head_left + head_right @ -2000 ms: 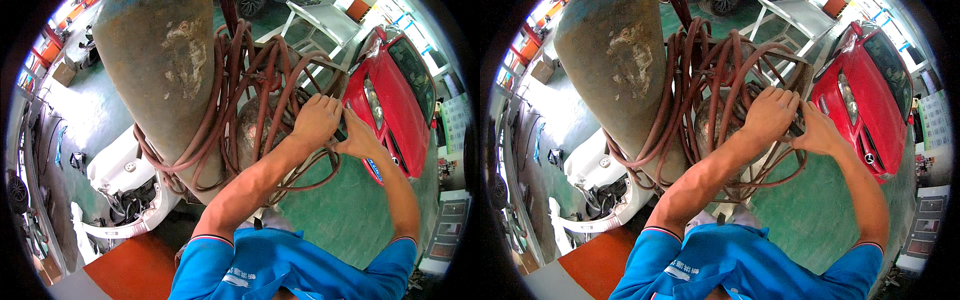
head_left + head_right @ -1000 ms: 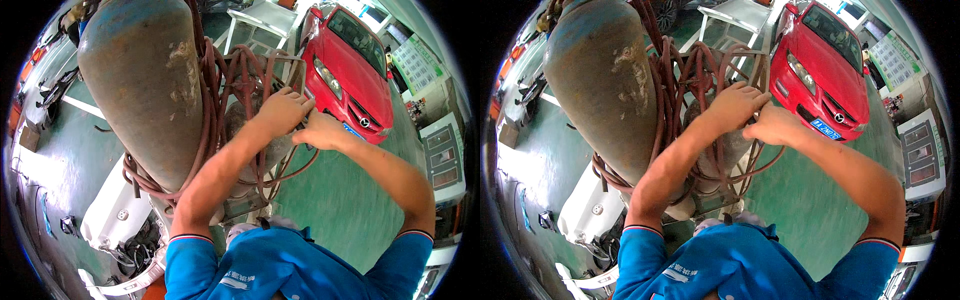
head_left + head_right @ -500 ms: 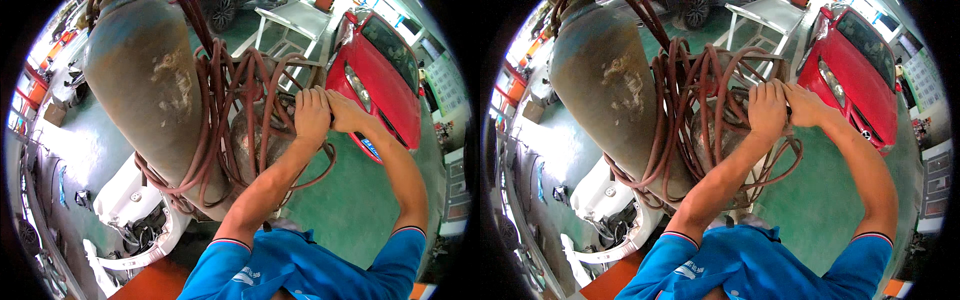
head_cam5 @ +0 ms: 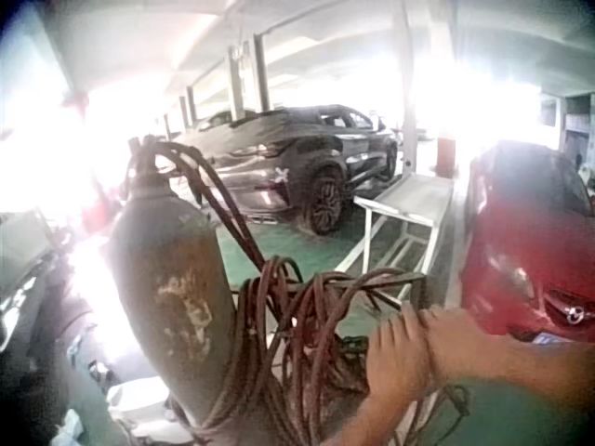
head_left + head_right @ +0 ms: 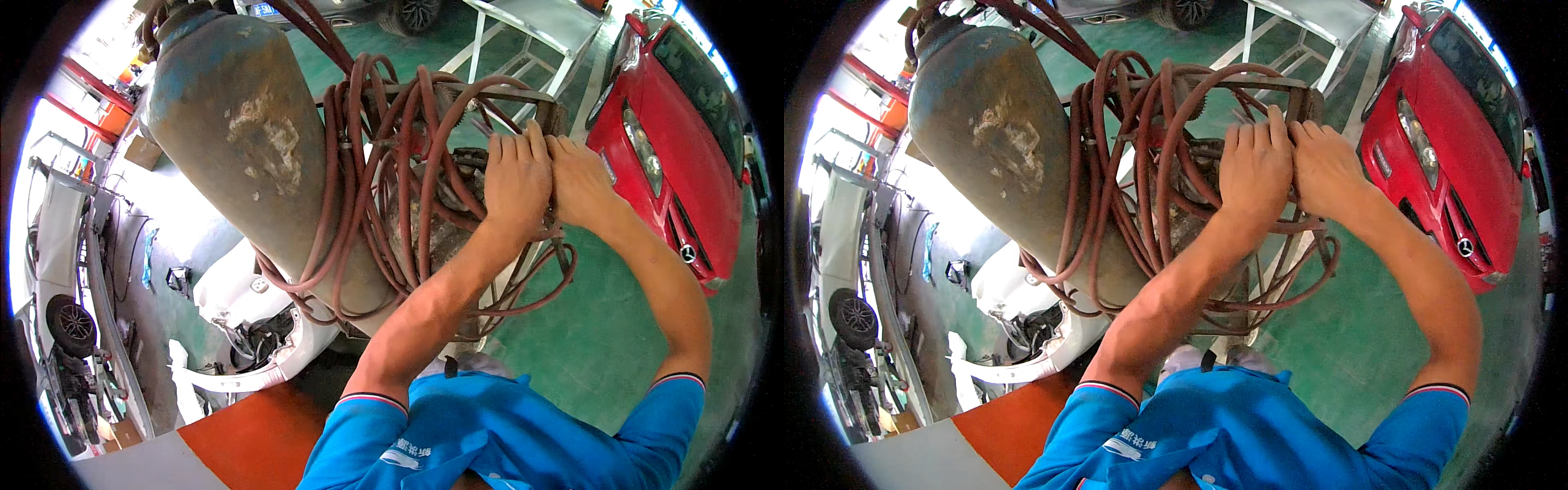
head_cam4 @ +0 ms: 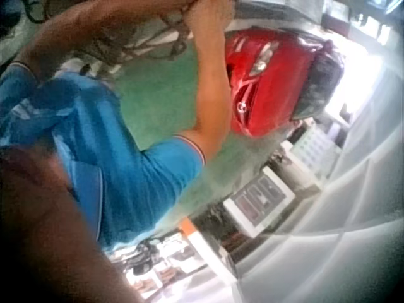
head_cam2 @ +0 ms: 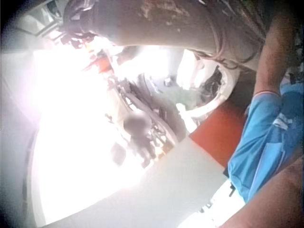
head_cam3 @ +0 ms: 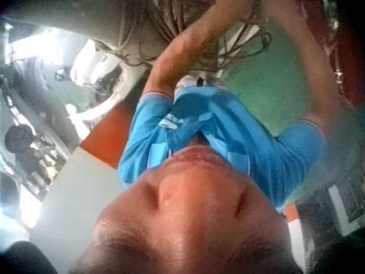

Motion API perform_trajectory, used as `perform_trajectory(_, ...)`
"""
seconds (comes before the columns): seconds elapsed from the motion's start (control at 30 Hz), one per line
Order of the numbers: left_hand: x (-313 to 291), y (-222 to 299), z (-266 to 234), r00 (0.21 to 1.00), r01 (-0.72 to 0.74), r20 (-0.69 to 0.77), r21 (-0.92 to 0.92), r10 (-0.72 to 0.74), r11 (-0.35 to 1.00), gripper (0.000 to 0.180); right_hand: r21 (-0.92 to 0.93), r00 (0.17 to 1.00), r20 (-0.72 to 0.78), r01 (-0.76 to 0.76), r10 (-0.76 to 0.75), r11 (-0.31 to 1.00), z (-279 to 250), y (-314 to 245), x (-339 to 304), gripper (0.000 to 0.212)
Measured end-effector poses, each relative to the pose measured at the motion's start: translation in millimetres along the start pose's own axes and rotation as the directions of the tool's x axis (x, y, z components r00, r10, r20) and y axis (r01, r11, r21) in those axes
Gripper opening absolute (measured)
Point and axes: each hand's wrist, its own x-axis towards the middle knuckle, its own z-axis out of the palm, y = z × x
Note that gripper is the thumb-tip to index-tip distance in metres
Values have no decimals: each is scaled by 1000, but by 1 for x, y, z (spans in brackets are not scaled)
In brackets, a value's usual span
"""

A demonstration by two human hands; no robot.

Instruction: The person uses a wrench to tighten a valve on a gas cylinder, then walks through a workshop to a second cylinder. They use pliers to adjust the regulator and hoses on the second cylinder, checking the gauges before walking back to the first cylinder.

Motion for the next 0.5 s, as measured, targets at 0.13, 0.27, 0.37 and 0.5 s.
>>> perform_trajectory(0.13, -1, -8, -2, 997, -72, 20, -31, 72, 997, 43, 110, 996, 34, 77, -81, 991, -6, 10, 6, 72)
perform_trajectory(0.27, 0, -7, -1, 997, -77, 13, -31, 77, 997, 44, 274, 989, 39, 127, -143, 953, -5, 21, 10, 72)
perform_trajectory(0.37, 0, -9, -4, 996, -88, -6, -43, 88, 995, 46, 220, 989, 88, 95, -117, 971, -16, 13, 11, 71)
perform_trajectory(0.5, 8, -12, -3, 985, -88, 148, -33, 92, 996, 40, 164, 984, 168, 37, -65, 986, -20, 5, 9, 62)
